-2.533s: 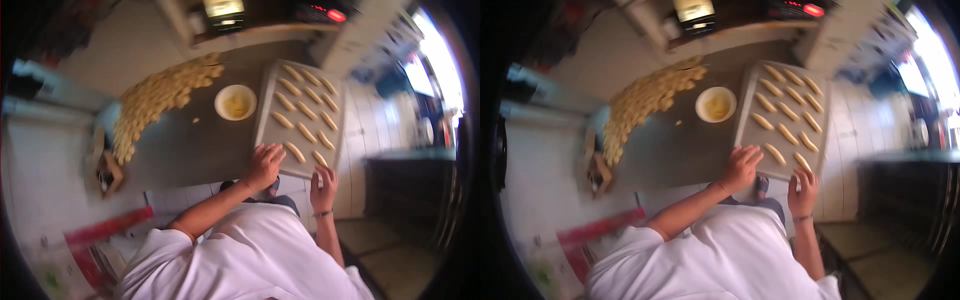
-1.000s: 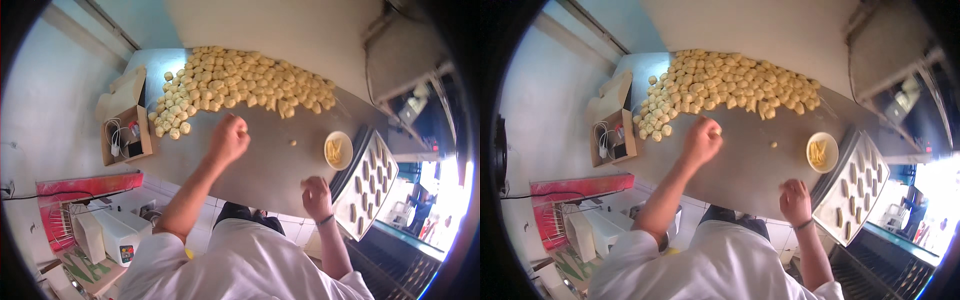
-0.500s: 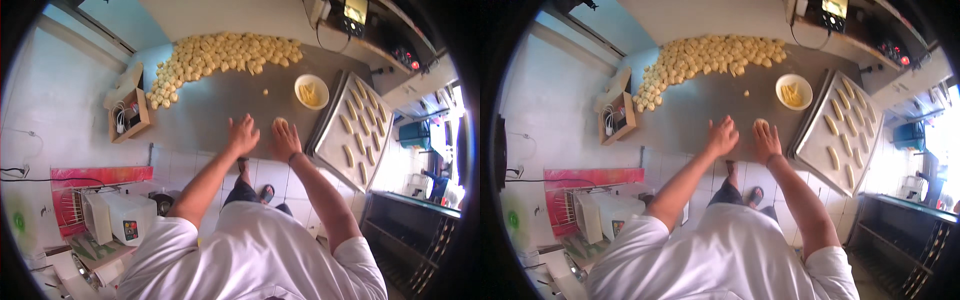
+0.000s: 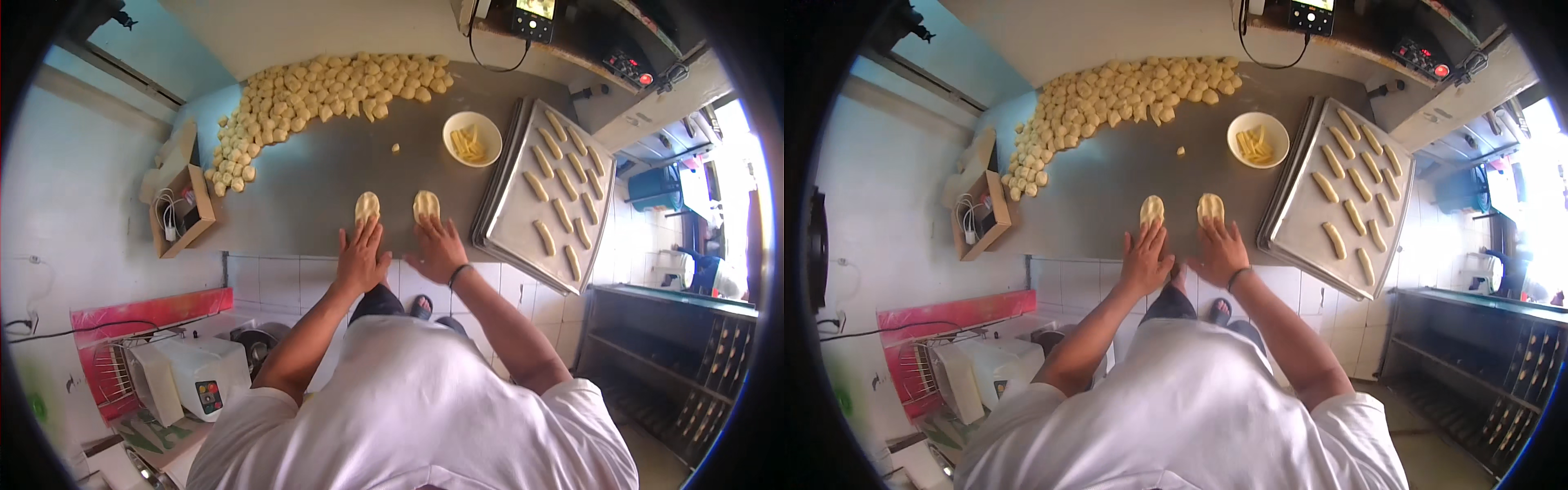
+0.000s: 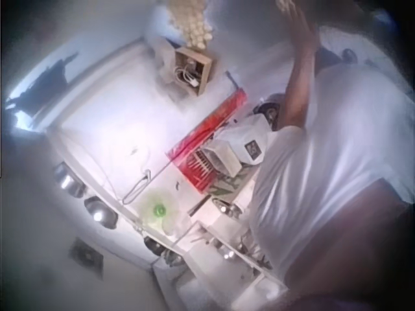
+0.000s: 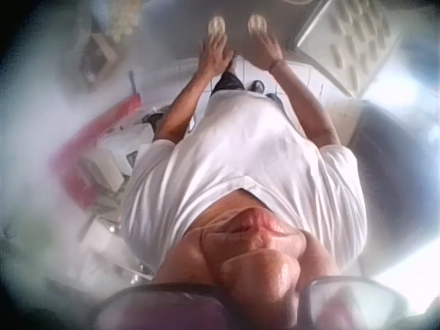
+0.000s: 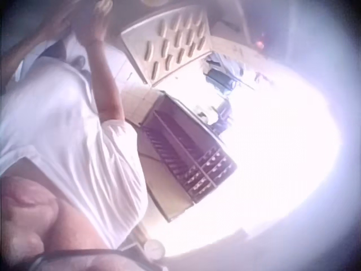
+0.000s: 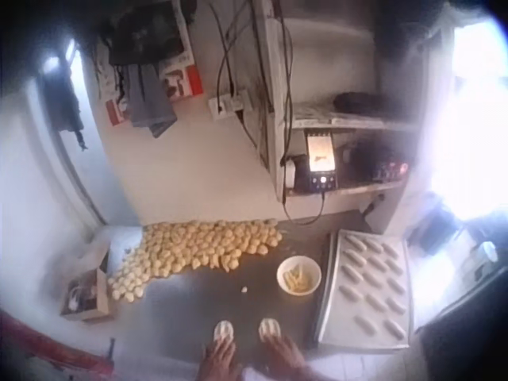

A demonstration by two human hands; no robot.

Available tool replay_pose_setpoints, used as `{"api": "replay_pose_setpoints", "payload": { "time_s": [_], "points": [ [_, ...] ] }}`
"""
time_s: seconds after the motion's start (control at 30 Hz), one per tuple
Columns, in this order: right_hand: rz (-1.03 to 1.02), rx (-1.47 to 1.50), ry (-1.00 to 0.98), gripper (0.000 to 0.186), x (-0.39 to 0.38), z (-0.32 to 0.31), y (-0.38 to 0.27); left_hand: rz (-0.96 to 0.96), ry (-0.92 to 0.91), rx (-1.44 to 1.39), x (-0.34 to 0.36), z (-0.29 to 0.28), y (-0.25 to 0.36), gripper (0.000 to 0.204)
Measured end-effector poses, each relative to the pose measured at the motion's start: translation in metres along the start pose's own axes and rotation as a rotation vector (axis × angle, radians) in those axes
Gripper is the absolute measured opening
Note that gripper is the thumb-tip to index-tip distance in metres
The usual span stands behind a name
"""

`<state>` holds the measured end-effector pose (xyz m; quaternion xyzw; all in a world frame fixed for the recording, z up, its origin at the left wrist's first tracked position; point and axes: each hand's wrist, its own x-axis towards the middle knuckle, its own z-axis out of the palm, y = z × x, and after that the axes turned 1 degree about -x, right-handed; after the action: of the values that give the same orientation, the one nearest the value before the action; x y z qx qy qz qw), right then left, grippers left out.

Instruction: The person shapes portions of dough by hand on a metal table, adds small strips of filling, rolls the dough into cylinders, and places them onto a metal baking tray.

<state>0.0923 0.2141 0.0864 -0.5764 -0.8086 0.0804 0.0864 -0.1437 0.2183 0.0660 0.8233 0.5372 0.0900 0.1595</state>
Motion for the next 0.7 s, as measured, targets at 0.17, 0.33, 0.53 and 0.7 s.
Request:
{"api": "replay_pose_setpoints", "payload": {
  "time_s": [0.17, 0.33, 0.53, 0.7],
  "points": [
    [0.275, 0.266, 0.033, 0.023, 0.078, -0.053, 0.056, 0.054, -0.047, 0.06, -0.006, -0.023, 0.008, 0.079],
    [0.736, 0.081, 0.213, 0.032, 0.154, -0.053, 0.166, 0.111, -0.044, -0.258, 0.005, -0.061, -0.012, 0.054],
    [0.859, -0.131, 0.016, 0.038, 0.193, -0.048, 0.171, 0.143, 0.091, -0.487, 0.057, -0.083, -0.068, 0.039],
    [0.849, 0.872, 0.14, 0.027, 0.17, -0.085, 0.127, 0.176, 0.11, -0.566, 0.126, -0.122, -0.059, 0.032]
  ]
}}
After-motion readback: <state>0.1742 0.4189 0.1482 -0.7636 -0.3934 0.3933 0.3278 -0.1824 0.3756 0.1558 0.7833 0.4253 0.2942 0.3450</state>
